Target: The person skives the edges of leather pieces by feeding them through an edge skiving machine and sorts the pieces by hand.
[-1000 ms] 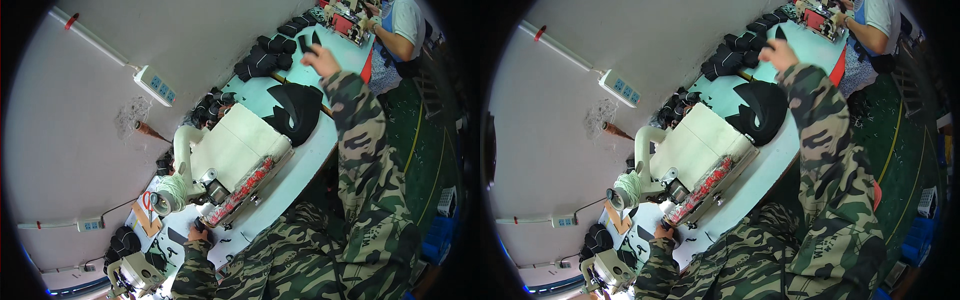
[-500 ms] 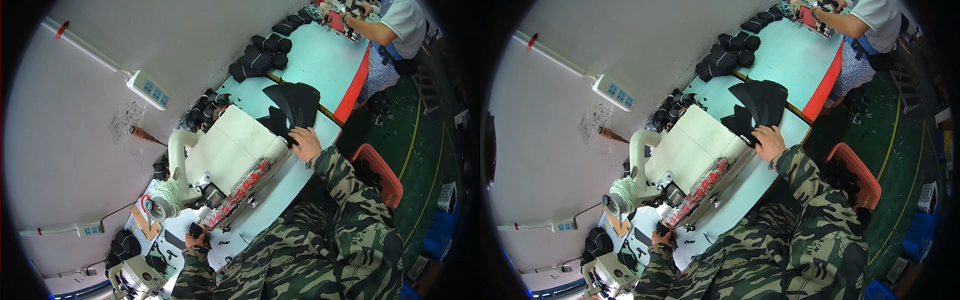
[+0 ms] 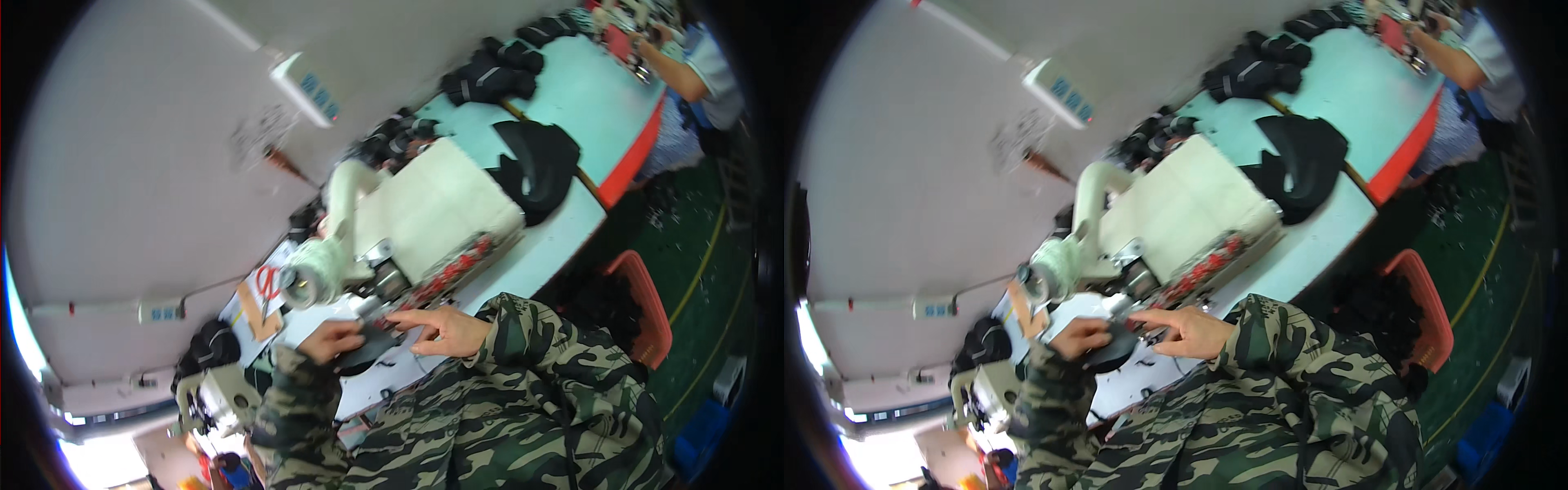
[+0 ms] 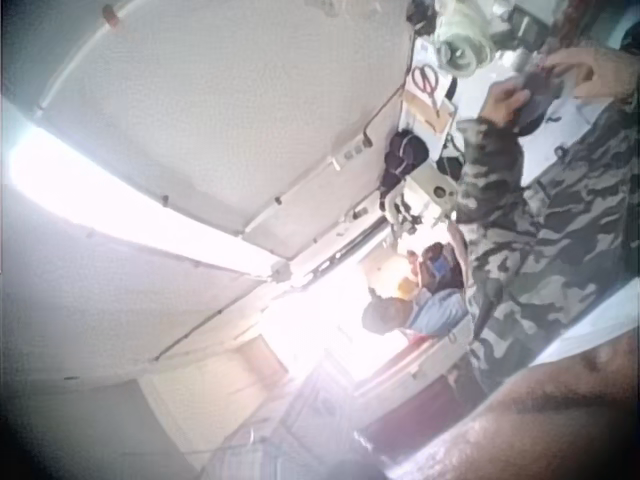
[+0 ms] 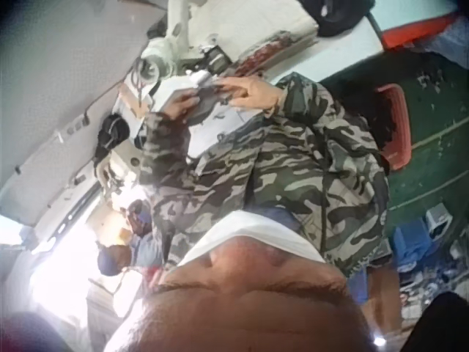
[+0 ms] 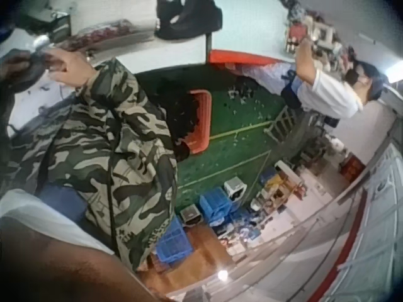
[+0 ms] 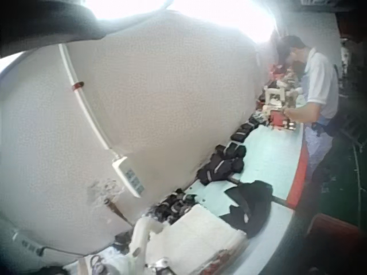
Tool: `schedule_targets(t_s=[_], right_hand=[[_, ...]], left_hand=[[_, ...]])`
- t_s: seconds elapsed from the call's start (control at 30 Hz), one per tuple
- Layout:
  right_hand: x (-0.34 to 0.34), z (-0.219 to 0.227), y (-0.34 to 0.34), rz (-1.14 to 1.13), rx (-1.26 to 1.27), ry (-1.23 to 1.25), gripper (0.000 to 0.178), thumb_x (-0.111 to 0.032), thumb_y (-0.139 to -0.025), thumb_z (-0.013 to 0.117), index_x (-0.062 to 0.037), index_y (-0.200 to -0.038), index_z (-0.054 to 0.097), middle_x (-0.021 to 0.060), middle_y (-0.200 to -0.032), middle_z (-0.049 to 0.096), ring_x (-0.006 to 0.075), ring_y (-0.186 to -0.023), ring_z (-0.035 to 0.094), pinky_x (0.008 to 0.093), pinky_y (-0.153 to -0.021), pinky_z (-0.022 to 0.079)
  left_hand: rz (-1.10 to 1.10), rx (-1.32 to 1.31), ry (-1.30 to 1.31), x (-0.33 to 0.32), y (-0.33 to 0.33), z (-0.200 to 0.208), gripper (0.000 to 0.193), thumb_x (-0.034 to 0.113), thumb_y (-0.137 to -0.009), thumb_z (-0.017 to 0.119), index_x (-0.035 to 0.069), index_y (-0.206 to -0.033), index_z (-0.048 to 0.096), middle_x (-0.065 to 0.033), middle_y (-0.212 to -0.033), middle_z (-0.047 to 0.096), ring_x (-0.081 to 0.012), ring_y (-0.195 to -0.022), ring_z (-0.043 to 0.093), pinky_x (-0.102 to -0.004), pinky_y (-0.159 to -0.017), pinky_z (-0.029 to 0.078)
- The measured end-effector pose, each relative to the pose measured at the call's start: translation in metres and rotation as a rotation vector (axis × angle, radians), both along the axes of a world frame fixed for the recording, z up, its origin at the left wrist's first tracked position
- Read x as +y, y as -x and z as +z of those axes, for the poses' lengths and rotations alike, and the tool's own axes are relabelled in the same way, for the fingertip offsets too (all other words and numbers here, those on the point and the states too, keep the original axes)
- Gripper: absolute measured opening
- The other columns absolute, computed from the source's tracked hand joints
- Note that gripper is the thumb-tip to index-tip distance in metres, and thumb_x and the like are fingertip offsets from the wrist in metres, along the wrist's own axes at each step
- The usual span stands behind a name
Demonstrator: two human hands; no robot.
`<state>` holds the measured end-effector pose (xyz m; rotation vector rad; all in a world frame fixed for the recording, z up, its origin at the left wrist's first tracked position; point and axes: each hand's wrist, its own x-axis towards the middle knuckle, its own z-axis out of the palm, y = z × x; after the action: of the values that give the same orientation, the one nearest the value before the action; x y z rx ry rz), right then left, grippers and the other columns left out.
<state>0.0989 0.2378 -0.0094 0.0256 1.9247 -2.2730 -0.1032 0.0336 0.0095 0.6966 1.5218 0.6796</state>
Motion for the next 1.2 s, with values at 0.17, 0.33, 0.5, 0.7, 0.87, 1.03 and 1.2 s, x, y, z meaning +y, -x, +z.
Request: schedule_targets(t_s=[0.17,0.33,0.5,0.7,0.87,1.03,1.2], right_hand=[[-0.025,-0.035,0.022,-0.008,-0.131,0.189,0.037,-0.009,-0.083,0.056,0.0017,-0.119,0.050,0.0151,-0.099,0.061,0.0161,-0.079,0.063,0.0256,-0.071,0.049],[-0.034,-0.037,0.029,-0.116,-0.220,0.184,0.032,-0.008,-0.084,0.055,0.0059,-0.112,0.053,0.0136,-0.095,0.062,0.0166,-0.075,0.064,0.0252,-0.067,0.050],[-0.031,-0.032,0.025,-0.082,-0.306,0.345,0.037,-0.007,-0.084,0.054,0.0043,-0.119,0.048,0.0146,-0.104,0.060,0.0174,-0.081,0.063,0.0250,-0.068,0.050],[-0.040,-0.038,0.024,-0.102,-0.248,0.243,0.043,-0.005,-0.084,0.054,0.0036,-0.125,0.043,0.0161,-0.111,0.058,0.0185,-0.087,0.063,0.0260,-0.074,0.050],[-0.045,-0.044,0.029,-0.130,-0.134,0.245,0.044,-0.006,-0.081,0.057,0.0079,-0.121,0.044,0.0190,-0.108,0.058,0.0187,-0.085,0.063,0.0283,-0.074,0.051],[-0.023,-0.032,0.016,-0.071,-0.241,0.201,0.034,-0.006,-0.084,0.055,0.0063,-0.115,0.050,0.0148,-0.102,0.061,0.0153,-0.083,0.061,0.0268,-0.075,0.050],[-0.019,-0.043,0.008,-0.165,-0.226,0.181,0.029,-0.008,-0.085,0.056,0.0062,-0.110,0.054,0.0134,-0.096,0.063,0.0141,-0.082,0.061,0.0268,-0.072,0.051]], left_hand=[[-0.009,0.149,0.092,0.015,0.005,-0.030,0.021,0.020,-0.086,0.053,0.001,-0.092,0.060,0.0013,-0.065,0.053,-0.0069,-0.058,0.045,-0.0248,-0.055,0.036],[-0.036,0.322,0.249,0.025,0.018,-0.026,0.032,0.025,-0.088,0.053,-0.001,-0.105,0.060,-0.0030,-0.076,0.061,-0.0085,-0.068,0.053,-0.0247,-0.064,0.042],[-0.042,0.367,0.283,0.026,0.022,-0.025,0.036,0.030,-0.087,0.055,-0.001,-0.104,0.062,-0.0058,-0.078,0.064,-0.0109,-0.067,0.055,-0.0257,-0.063,0.043],[-0.159,0.501,0.300,0.040,0.018,-0.011,0.040,0.037,-0.086,0.055,0.005,-0.106,0.063,-0.0068,-0.078,0.064,-0.0133,-0.066,0.056,-0.0260,-0.064,0.044],[-0.178,0.565,0.370,0.061,0.023,0.010,0.035,0.033,-0.087,0.054,0.001,-0.099,0.064,-0.0062,-0.077,0.063,-0.0120,-0.068,0.055,-0.0265,-0.066,0.044],[-0.163,0.635,0.260,0.067,0.034,-0.003,0.034,0.031,-0.088,0.053,0.001,-0.097,0.063,-0.0059,-0.076,0.062,-0.0115,-0.068,0.054,-0.0263,-0.065,0.044],[-0.050,0.716,0.001,0.063,0.042,-0.029,0.033,0.030,-0.088,0.053,0.000,-0.096,0.063,-0.0055,-0.076,0.062,-0.0109,-0.068,0.054,-0.0262,-0.065,0.043]])
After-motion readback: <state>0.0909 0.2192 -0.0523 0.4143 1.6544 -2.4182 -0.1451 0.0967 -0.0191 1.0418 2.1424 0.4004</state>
